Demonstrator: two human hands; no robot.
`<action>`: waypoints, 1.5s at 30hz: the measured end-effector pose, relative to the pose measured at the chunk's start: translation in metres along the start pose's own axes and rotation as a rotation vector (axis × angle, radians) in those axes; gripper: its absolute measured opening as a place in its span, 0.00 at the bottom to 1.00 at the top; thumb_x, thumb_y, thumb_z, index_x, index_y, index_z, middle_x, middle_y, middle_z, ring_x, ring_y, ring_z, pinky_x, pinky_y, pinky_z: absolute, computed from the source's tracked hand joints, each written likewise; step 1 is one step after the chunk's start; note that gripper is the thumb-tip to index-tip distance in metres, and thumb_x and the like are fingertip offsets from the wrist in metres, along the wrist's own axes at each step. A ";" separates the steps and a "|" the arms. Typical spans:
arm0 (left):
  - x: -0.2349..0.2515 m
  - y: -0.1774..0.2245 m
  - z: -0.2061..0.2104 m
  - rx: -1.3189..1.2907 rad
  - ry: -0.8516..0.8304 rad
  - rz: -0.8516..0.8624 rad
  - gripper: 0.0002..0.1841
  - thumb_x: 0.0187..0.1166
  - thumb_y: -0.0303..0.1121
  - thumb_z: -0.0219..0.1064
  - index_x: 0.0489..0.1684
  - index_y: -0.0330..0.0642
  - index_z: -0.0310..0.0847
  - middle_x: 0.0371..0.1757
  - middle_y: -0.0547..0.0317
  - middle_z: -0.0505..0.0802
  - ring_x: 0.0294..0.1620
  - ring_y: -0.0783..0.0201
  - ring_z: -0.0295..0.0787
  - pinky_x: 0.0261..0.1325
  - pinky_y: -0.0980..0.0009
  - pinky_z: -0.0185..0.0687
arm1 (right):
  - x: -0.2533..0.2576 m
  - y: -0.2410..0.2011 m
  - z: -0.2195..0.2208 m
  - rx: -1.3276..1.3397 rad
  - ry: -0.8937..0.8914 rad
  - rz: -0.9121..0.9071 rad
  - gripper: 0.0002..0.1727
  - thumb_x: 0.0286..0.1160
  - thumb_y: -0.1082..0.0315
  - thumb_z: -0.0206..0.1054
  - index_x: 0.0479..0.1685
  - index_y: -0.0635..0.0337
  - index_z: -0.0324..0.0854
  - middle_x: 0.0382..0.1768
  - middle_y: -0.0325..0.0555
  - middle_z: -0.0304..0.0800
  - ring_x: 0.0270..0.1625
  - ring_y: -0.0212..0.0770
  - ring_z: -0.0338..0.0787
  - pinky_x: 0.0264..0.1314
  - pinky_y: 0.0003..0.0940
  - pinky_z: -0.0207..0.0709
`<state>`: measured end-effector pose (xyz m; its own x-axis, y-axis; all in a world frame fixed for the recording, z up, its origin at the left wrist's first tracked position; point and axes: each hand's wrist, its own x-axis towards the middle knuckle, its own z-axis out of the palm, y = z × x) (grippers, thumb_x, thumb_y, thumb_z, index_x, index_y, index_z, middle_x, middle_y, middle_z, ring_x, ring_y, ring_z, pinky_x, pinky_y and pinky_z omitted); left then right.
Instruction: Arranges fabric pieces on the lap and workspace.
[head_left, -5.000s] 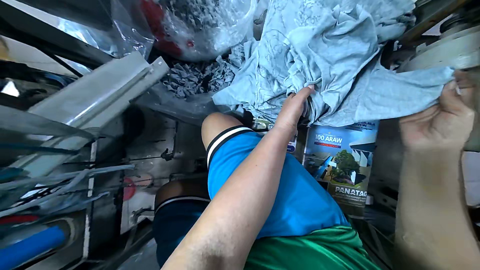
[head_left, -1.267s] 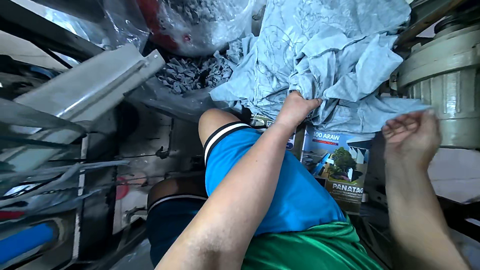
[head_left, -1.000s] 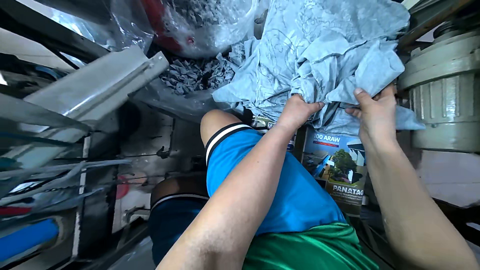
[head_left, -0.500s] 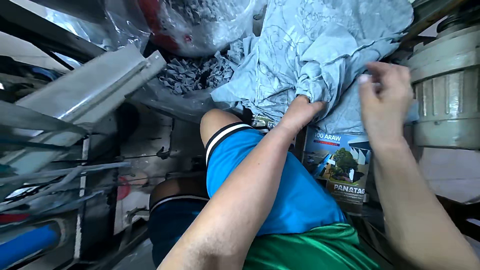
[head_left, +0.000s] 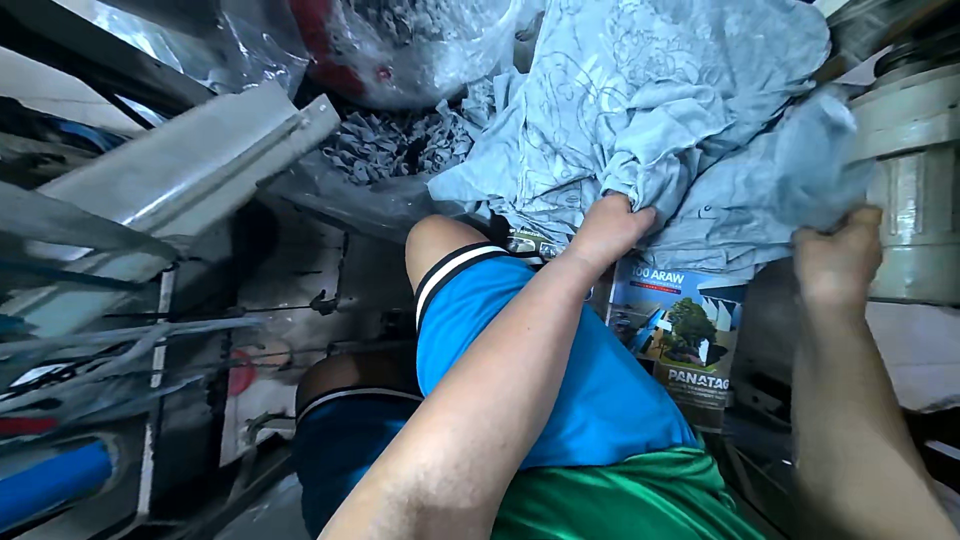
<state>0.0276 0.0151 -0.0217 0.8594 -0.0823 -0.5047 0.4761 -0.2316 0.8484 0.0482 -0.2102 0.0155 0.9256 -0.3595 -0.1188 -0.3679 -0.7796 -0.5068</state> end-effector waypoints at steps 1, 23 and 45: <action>-0.001 0.001 0.001 0.032 -0.003 -0.001 0.19 0.88 0.39 0.62 0.48 0.26 0.84 0.48 0.36 0.90 0.55 0.47 0.88 0.61 0.45 0.78 | -0.005 0.005 0.003 0.009 0.034 0.007 0.31 0.76 0.74 0.64 0.78 0.79 0.66 0.72 0.76 0.76 0.78 0.65 0.76 0.81 0.61 0.64; -0.008 -0.001 0.002 0.116 -0.060 0.126 0.34 0.86 0.57 0.59 0.66 0.29 0.82 0.65 0.32 0.88 0.74 0.41 0.81 0.77 0.37 0.68 | -0.009 -0.066 0.018 0.070 -0.243 -0.328 0.18 0.83 0.64 0.58 0.60 0.70 0.79 0.47 0.60 0.86 0.47 0.46 0.84 0.53 0.50 0.75; -0.008 -0.008 0.013 0.449 0.065 0.400 0.27 0.91 0.46 0.58 0.67 0.27 0.81 0.69 0.29 0.83 0.71 0.36 0.82 0.75 0.45 0.74 | -0.019 -0.103 0.021 -0.221 -0.439 -0.680 0.14 0.84 0.68 0.61 0.52 0.73 0.85 0.50 0.69 0.88 0.54 0.64 0.88 0.57 0.63 0.76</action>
<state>0.0147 0.0049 -0.0263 0.9720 -0.1909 -0.1371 0.0003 -0.5824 0.8129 0.0700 -0.1121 0.0520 0.8861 0.4218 -0.1923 0.3163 -0.8534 -0.4144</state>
